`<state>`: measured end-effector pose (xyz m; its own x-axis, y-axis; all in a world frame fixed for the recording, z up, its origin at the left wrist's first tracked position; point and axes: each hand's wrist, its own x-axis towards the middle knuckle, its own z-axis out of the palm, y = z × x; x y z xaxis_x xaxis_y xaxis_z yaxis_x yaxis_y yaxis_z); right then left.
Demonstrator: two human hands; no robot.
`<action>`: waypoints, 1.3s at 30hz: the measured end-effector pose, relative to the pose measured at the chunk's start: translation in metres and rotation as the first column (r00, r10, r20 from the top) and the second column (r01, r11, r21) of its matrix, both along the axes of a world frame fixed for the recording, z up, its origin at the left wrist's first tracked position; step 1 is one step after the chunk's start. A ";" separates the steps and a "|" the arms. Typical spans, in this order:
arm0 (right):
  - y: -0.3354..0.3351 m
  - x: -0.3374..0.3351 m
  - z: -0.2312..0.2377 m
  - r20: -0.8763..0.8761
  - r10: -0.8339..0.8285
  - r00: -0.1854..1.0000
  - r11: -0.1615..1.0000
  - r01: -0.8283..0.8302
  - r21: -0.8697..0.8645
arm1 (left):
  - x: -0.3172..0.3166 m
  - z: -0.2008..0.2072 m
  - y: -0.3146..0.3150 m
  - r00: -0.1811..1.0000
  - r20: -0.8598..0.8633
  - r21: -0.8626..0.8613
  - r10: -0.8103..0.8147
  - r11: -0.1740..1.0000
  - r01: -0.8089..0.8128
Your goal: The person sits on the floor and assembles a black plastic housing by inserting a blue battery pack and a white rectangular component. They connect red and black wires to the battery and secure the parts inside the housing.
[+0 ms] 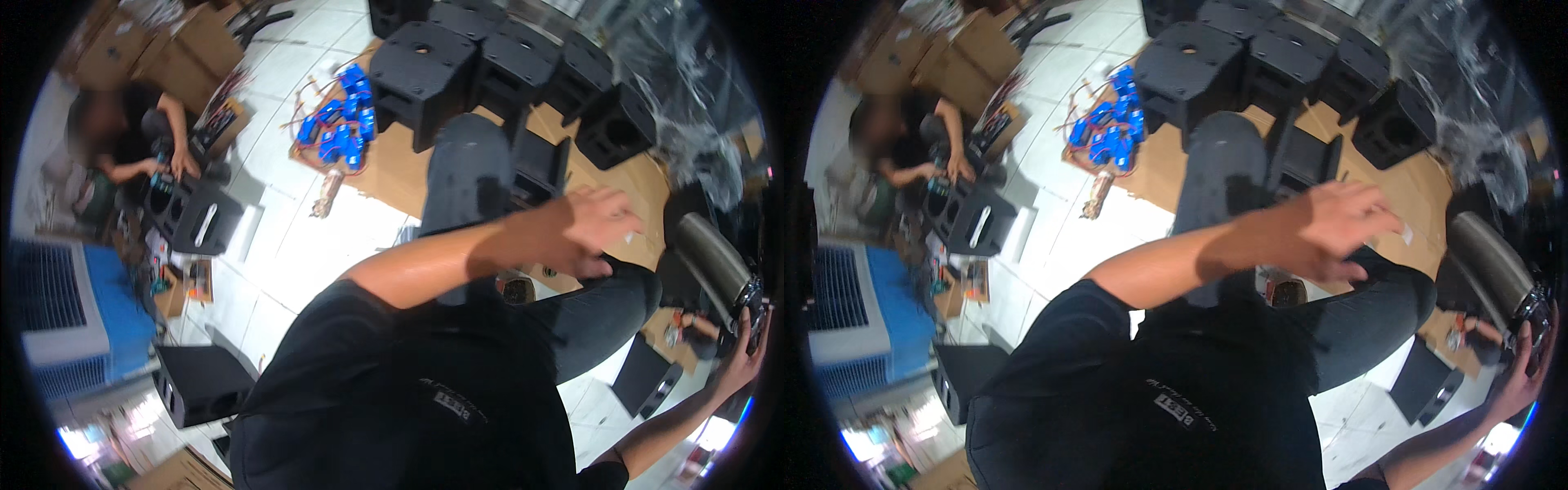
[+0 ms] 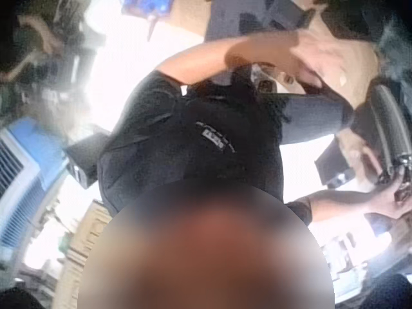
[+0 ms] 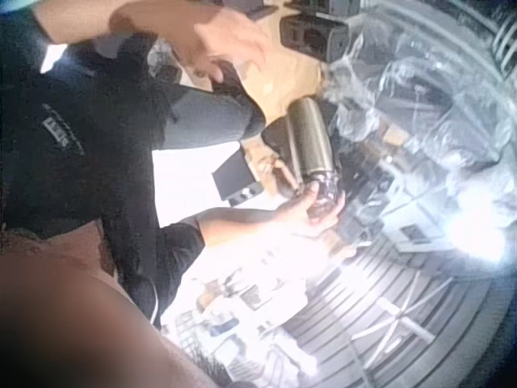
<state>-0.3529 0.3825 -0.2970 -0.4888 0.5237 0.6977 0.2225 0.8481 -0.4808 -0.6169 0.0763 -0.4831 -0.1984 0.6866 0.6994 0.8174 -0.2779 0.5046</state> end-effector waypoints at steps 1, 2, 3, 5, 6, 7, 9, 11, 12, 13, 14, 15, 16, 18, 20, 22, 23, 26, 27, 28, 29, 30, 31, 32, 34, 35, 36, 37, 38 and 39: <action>-0.024 -0.023 -0.001 0.064 0.081 0.995 0.996 -0.082 0.020 | 0.011 0.005 0.000 0.994 -0.013 0.071 0.109 0.992 -0.108; -0.053 -0.046 -0.002 0.190 0.228 0.955 0.964 -0.248 0.091 | 0.020 0.012 -0.001 0.975 -0.019 0.102 0.220 0.971 -0.217; -0.085 -0.071 -0.003 0.297 0.300 0.907 0.912 -0.364 0.188 | 0.024 0.019 -0.007 0.939 -0.062 0.133 0.338 0.935 -0.328; -0.149 -0.118 -0.008 0.458 0.510 0.728 0.781 -0.615 0.109 | 0.025 0.028 -0.031 0.928 0.165 0.114 0.333 0.929 -0.353; -0.176 -0.142 -0.009 0.515 0.521 0.680 0.735 -0.664 0.133 | 0.024 0.030 -0.047 0.903 0.273 -0.006 0.332 0.939 -0.343; -0.199 -0.164 -0.011 0.494 0.587 0.641 0.709 -0.702 0.069 | 0.016 0.023 -0.072 0.873 0.249 0.080 0.419 0.890 -0.449; -0.230 -0.194 -0.018 0.380 0.772 0.510 0.573 -0.817 -0.068 | 0.004 -0.003 -0.128 0.720 0.270 0.040 0.639 0.740 -0.672; -0.236 -0.210 -0.026 0.354 0.803 0.480 0.532 -0.844 -0.063 | -0.007 -0.049 -0.190 0.528 0.403 -0.053 0.748 0.594 -0.803; -0.231 -0.218 -0.037 0.347 0.801 0.488 0.530 -0.848 -0.030 | -0.013 -0.080 -0.214 0.350 0.535 -0.125 0.769 0.481 -0.868; -0.225 -0.223 -0.051 0.341 0.781 0.524 0.558 -0.830 -0.003 | -0.031 -0.112 -0.239 0.302 0.585 -0.084 0.753 0.426 -0.901; -0.215 -0.228 -0.067 0.347 0.781 0.520 0.575 -0.815 -0.072 | -0.042 -0.147 -0.260 0.291 0.683 -0.051 0.670 0.442 -0.896; -0.205 -0.231 -0.087 0.354 0.766 0.536 0.612 -0.777 -0.148 | -0.051 -0.185 -0.278 0.164 0.672 -0.171 0.722 0.368 -0.914; -0.195 -0.235 -0.109 0.358 0.753 0.552 0.643 -0.733 -0.221 | -0.066 -0.222 -0.292 -0.022 0.611 -0.360 0.792 0.252 -0.898; -0.180 -0.231 -0.158 0.468 0.669 0.578 0.741 -0.567 -0.359 | -0.086 -0.297 -0.310 -0.222 0.553 -0.505 0.803 0.111 -0.856; -0.170 -0.219 -0.208 0.486 0.642 0.593 0.747 -0.342 -0.570 | -0.103 -0.362 -0.320 -0.311 0.493 -0.575 0.812 0.037 -0.817; -0.155 -0.202 -0.241 0.597 0.620 0.509 0.784 -0.418 -0.458 | -0.110 -0.412 -0.320 -0.387 0.427 -0.657 0.817 -0.013 -0.754; -0.149 -0.192 -0.254 0.577 0.627 0.523 0.779 -0.406 -0.479 | -0.112 -0.431 -0.315 -0.335 0.448 -0.616 0.829 0.014 -0.787; -0.123 -0.178 -0.267 0.647 0.555 0.523 0.829 -0.285 -0.481 | -0.108 -0.464 -0.299 -0.298 0.501 -0.623 0.812 0.099 -0.776; -0.113 -0.179 -0.265 0.650 0.547 0.527 0.832 -0.258 -0.491 | -0.108 -0.470 -0.294 -0.295 0.529 -0.633 0.796 0.137 -0.762; -0.104 -0.180 -0.263 0.660 0.532 0.531 0.840 -0.234 -0.489 | -0.108 -0.477 -0.289 -0.310 0.537 -0.663 0.785 0.165 -0.730; -0.094 -0.182 -0.259 0.673 0.521 0.525 0.846 -0.215 -0.488 | -0.105 -0.483 -0.286 -0.284 0.536 -0.657 0.795 0.182 -0.731; -0.085 -0.184 -0.255 0.674 0.518 0.527 0.846 -0.199 -0.494 | -0.102 -0.492 -0.283 -0.293 0.628 -0.628 0.721 0.247 -0.738; -0.077 -0.185 -0.250 0.695 0.496 0.520 0.864 -0.213 -0.457 | -0.097 -0.503 -0.282 -0.304 0.686 -0.604 0.661 0.285 -0.744; -0.069 -0.182 -0.245 0.685 0.486 0.543 0.864 -0.178 -0.472 | -0.091 -0.514 -0.284 -0.293 0.755 -0.554 0.586 0.331 -0.764; -0.052 -0.175 -0.235 0.680 0.439 0.587 0.892 -0.192 -0.410 | -0.078 -0.536 -0.292 -0.274 0.620 -0.613 0.735 0.236 -0.754; -0.046 -0.169 -0.232 0.739 0.293 0.606 0.956 -0.173 -0.237 | -0.071 -0.546 -0.296 -0.298 0.491 -0.714 0.819 0.183 -0.675; -0.040 -0.163 -0.229 0.750 0.225 0.622 0.974 -0.130 -0.184 | -0.067 -0.553 -0.304 -0.311 0.318 -0.839 0.895 0.113 -0.532; -0.035 -0.157 -0.227 0.734 0.196 0.650 0.980 -0.155 -0.124 | -0.066 -0.558 -0.306 -0.304 0.519 -0.754 0.799 0.261 -0.602; -0.030 -0.154 -0.228 0.693 0.216 0.687 0.976 -0.135 -0.169 | -0.060 -0.556 -0.312 -0.227 0.674 -0.650 0.703 0.419 -0.634; -0.028 -0.150 -0.230 0.619 0.268 0.738 0.952 -0.103 -0.289 | -0.063 -0.552 -0.309 -0.209 0.823 -0.500 0.527 0.500 -0.707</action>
